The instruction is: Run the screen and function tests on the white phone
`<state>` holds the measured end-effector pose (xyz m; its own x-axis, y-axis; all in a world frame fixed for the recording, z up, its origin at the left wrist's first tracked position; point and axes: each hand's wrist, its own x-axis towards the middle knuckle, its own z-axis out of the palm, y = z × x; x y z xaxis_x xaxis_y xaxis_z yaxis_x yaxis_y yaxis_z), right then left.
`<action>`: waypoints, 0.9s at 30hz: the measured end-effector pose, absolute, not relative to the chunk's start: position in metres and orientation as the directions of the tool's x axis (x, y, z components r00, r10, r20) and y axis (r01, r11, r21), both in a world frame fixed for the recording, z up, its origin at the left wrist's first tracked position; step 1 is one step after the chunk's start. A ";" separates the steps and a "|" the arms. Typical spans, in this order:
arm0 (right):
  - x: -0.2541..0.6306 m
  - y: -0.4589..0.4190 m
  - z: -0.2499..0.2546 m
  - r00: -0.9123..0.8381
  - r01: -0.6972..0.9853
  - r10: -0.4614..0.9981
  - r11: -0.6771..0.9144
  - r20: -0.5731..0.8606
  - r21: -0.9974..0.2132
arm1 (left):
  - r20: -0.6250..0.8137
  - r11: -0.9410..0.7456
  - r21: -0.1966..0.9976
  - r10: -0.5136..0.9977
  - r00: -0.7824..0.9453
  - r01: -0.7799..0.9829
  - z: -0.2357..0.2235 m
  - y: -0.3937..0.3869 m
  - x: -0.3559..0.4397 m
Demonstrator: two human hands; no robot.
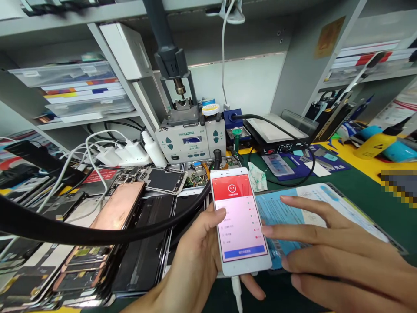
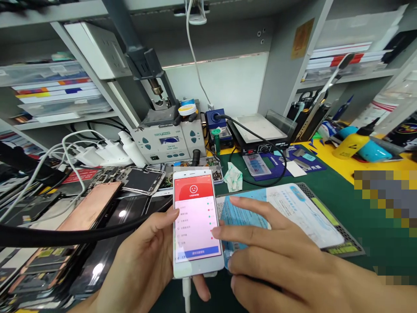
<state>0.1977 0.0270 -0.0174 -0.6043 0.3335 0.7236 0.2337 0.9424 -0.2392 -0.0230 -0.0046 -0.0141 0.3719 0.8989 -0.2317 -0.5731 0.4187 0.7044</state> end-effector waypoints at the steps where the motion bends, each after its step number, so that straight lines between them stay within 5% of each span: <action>1: 0.196 0.026 -0.018 -0.597 0.234 0.338 0.941 0.728 -0.245 | -0.226 0.414 0.701 0.901 0.369 -0.581 -0.015 -0.005 -0.023; 27: 0.198 0.029 -0.001 -0.675 0.189 0.310 0.950 0.669 -0.249 | -0.211 0.354 0.771 0.926 0.313 -0.530 -0.014 -0.008 -0.023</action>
<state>0.1982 0.0286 -0.0006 -0.6755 0.3103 0.6689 0.1894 0.9497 -0.2493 -0.0228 -0.0082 -0.0139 0.3126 0.9262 -0.2106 -0.5298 0.3541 0.7707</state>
